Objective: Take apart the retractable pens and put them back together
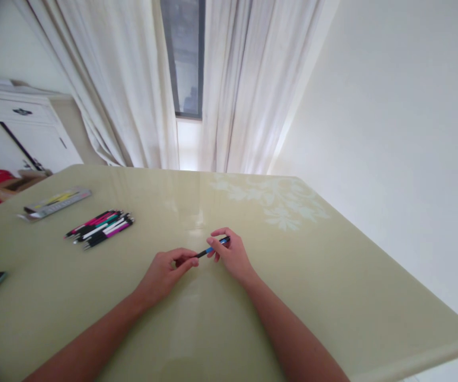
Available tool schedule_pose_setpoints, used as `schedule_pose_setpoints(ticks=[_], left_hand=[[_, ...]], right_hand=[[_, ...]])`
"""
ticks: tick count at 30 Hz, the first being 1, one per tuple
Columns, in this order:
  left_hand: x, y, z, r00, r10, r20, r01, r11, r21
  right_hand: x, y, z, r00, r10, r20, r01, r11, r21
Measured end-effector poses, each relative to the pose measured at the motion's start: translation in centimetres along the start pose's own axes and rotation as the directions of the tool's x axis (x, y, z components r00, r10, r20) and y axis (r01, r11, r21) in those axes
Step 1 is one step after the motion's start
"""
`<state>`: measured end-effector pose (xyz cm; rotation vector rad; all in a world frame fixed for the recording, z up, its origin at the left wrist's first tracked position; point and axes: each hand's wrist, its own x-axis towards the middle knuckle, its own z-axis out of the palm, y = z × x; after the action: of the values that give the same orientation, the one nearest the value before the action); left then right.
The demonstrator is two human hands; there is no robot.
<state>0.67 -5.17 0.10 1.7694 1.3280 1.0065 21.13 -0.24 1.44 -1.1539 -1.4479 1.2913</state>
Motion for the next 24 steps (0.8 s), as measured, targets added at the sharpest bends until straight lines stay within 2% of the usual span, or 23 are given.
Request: schedule_pose_setpoints(ticks=[3,6,9,12,18,22,24], left_hand=[[-0.04,-0.09,0.02,1.0,0.029,0.001,-0.029,0.999,0.036],[0.14,0.04,-0.02,0.999,0.023,-0.034,-0.022,0.999,0.033],[0.32,0.21,0.01,0.999,0.011,-0.046,-0.011,1.0,0.004],[0.33,0.16,0.04,0.999,-0.002,-0.041,0.002,1.0,0.0],[0.07,-0.2,-0.16,0.999,0.005,-0.038,-0.005,1.0,-0.003],[0.04,-0.27,-0.25,0.998,0.001,-0.061,-0.001,1.0,-0.006],[0.02,-0.37,-0.27,0.999,0.01,-0.048,-0.009,1.0,0.006]], right_hand=[[-0.24,-0.31,-0.1,0.998,-0.026,0.065,0.029,0.999,-0.046],[-0.33,-0.44,-0.16,0.989,-0.045,0.139,0.042,0.999,0.024],[-0.25,-0.32,-0.14,0.992,-0.061,0.107,0.052,0.995,0.081],[-0.17,-0.18,-0.12,0.996,-0.073,0.041,0.071,0.996,0.046],[-0.23,-0.19,-0.02,0.989,-0.041,0.142,0.038,0.999,0.026],[-0.19,-0.24,-0.03,0.994,-0.055,0.091,0.05,0.997,0.051],[-0.22,-0.32,-0.01,0.993,-0.058,0.102,0.052,0.997,0.064]])
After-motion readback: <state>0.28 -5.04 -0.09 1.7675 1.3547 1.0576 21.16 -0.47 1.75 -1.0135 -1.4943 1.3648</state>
